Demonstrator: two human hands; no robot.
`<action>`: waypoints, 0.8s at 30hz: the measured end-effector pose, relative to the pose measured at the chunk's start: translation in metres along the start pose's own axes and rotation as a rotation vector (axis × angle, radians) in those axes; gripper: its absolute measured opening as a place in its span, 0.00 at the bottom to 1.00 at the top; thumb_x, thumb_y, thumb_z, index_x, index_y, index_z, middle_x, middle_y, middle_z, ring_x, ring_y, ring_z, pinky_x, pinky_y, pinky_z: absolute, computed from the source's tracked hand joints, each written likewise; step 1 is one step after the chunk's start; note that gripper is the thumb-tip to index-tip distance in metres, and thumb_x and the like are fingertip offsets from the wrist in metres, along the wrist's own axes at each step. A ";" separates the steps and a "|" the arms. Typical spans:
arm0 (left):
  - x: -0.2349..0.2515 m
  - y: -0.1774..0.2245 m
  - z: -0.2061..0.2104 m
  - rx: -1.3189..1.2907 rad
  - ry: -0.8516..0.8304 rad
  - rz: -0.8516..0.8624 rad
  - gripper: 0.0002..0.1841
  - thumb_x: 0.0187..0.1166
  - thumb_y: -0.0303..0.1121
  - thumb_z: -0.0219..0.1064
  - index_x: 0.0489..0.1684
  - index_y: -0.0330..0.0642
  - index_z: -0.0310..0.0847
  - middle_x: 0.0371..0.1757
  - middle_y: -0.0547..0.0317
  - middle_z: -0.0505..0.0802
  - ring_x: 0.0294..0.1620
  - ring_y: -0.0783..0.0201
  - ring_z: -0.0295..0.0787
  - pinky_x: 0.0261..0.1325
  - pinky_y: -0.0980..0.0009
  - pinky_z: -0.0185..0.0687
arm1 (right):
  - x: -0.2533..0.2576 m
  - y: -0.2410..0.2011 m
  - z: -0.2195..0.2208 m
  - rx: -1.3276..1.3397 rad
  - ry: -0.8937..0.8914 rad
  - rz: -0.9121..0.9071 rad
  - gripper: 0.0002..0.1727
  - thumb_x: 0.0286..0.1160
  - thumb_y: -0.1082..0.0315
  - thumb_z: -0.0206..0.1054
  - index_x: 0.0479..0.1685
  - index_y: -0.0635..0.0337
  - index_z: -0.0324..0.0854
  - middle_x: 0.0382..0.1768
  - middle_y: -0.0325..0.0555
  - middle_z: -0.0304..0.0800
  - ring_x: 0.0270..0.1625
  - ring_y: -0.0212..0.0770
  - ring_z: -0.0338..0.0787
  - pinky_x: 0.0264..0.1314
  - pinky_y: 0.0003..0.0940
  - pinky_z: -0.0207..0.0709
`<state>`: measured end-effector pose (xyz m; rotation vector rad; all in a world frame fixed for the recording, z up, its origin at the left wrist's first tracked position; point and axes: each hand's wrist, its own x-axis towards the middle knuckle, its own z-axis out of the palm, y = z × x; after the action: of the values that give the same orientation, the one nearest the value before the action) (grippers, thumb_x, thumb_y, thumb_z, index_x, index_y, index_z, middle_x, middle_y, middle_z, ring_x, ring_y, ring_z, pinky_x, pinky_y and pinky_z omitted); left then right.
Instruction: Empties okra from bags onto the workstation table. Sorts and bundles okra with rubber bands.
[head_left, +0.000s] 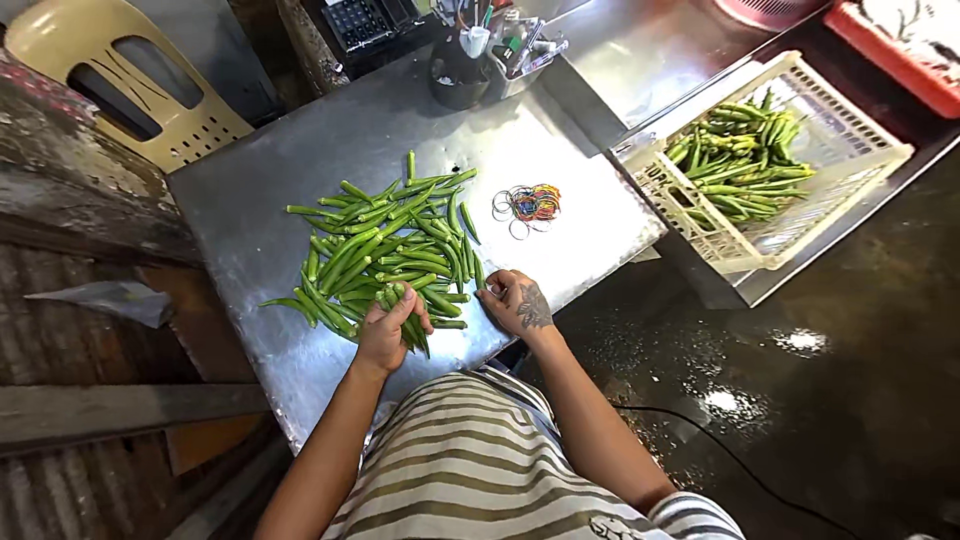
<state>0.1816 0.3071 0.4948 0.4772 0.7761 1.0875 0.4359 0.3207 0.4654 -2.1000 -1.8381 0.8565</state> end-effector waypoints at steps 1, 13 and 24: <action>-0.001 0.000 0.002 0.010 -0.004 -0.011 0.08 0.90 0.31 0.54 0.41 0.39 0.75 0.26 0.53 0.86 0.25 0.57 0.88 0.37 0.58 0.92 | 0.000 -0.003 0.002 -0.007 0.020 0.010 0.20 0.76 0.48 0.69 0.49 0.56 0.89 0.41 0.48 0.90 0.47 0.47 0.89 0.53 0.49 0.82; -0.008 -0.012 -0.004 0.276 -0.117 0.096 0.05 0.79 0.28 0.68 0.41 0.43 0.74 0.23 0.60 0.84 0.23 0.63 0.83 0.36 0.64 0.87 | 0.048 -0.023 0.012 -0.006 0.043 0.050 0.25 0.79 0.47 0.70 0.63 0.56 0.84 0.56 0.60 0.84 0.57 0.59 0.88 0.56 0.60 0.84; -0.009 -0.008 -0.007 0.211 -0.037 0.059 0.06 0.79 0.27 0.67 0.36 0.43 0.74 0.17 0.62 0.79 0.17 0.66 0.78 0.29 0.68 0.83 | 0.026 -0.011 0.005 0.045 -0.053 0.060 0.37 0.62 0.48 0.82 0.68 0.59 0.78 0.47 0.54 0.87 0.51 0.53 0.87 0.60 0.55 0.81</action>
<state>0.1782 0.2955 0.4877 0.7008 0.8533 1.0535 0.4247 0.3470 0.4597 -2.1346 -1.7719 0.9684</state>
